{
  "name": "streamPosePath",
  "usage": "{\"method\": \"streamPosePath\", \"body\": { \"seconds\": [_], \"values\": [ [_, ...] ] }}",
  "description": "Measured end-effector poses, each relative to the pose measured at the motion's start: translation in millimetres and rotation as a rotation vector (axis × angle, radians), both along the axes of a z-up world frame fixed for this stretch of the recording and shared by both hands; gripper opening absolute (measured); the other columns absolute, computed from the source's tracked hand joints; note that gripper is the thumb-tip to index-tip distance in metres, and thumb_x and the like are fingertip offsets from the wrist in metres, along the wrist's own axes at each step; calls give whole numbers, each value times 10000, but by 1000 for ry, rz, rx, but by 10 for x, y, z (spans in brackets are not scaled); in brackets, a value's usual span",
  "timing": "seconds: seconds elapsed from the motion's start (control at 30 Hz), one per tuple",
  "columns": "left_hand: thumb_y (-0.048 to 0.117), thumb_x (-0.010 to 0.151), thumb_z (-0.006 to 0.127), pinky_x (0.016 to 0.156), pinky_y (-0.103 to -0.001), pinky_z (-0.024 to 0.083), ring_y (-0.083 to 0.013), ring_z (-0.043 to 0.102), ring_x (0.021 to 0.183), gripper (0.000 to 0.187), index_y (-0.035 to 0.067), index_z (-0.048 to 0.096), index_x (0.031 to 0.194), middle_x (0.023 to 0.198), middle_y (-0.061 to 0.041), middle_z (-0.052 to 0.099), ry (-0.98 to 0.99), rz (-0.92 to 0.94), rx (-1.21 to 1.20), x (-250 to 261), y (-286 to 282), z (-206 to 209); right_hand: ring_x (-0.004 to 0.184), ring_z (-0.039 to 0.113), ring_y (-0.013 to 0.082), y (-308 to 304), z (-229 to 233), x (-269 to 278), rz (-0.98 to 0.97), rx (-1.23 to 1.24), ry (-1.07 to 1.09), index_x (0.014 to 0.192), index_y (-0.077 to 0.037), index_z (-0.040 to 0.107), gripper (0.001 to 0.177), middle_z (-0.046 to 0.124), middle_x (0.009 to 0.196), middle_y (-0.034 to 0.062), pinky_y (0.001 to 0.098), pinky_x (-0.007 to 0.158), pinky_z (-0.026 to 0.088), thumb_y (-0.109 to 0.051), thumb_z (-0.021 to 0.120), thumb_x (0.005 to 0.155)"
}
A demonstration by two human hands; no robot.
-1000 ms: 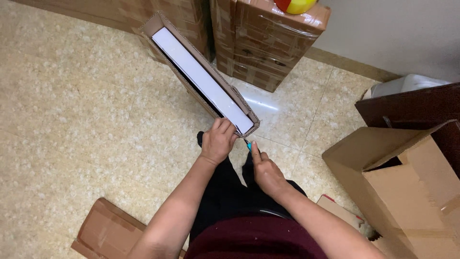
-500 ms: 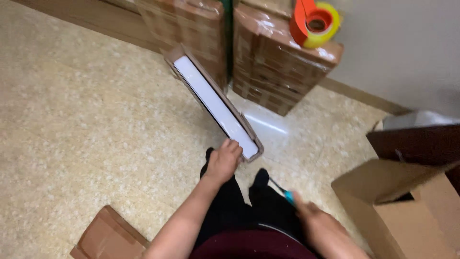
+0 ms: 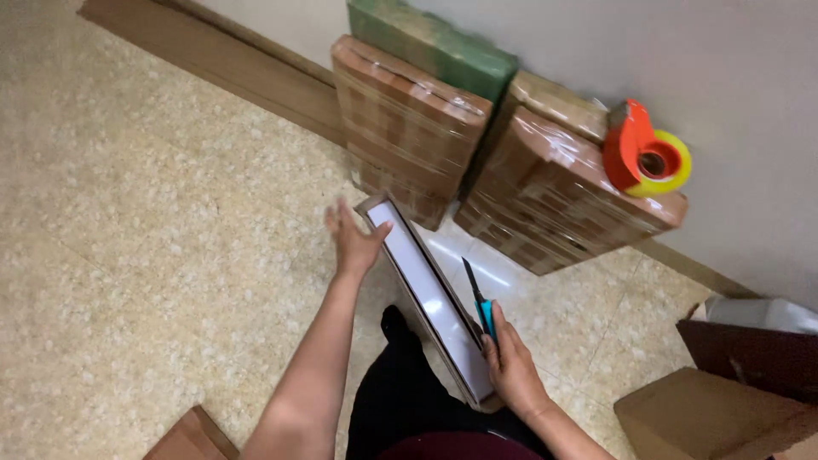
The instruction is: Pack and seal cardboard boxes using a tape dispenser and a utility knife.
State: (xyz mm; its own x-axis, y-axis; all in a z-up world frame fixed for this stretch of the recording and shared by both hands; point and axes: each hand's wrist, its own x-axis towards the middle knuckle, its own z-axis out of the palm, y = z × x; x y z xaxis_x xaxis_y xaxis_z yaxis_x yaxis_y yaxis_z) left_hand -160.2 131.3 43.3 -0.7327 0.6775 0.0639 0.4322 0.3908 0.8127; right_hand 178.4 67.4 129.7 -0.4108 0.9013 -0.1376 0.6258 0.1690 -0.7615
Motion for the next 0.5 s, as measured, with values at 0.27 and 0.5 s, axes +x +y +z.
{"method": "streamPosePath", "body": {
  "seconds": [0.27,0.5],
  "values": [
    [14,841,592,981,-418,545,-379,690,1122,558,83,593,1394,1244,-210,693,-303,-194,-240,-354,263,-22,998,632,498,418,163,-1353,133,146,-141,1558,-18,278,645,607,1190,303,507,828,540,-114,553,982],
    [-49,767,600,985,-469,511,-443,615,1160,578,6,573,1341,1271,-267,635,-152,-232,27,-234,290,-311,913,648,517,901,71,-2025,156,50,-336,1582,21,183,678,579,1177,357,533,789,551,-107,502,997]
  ]
}}
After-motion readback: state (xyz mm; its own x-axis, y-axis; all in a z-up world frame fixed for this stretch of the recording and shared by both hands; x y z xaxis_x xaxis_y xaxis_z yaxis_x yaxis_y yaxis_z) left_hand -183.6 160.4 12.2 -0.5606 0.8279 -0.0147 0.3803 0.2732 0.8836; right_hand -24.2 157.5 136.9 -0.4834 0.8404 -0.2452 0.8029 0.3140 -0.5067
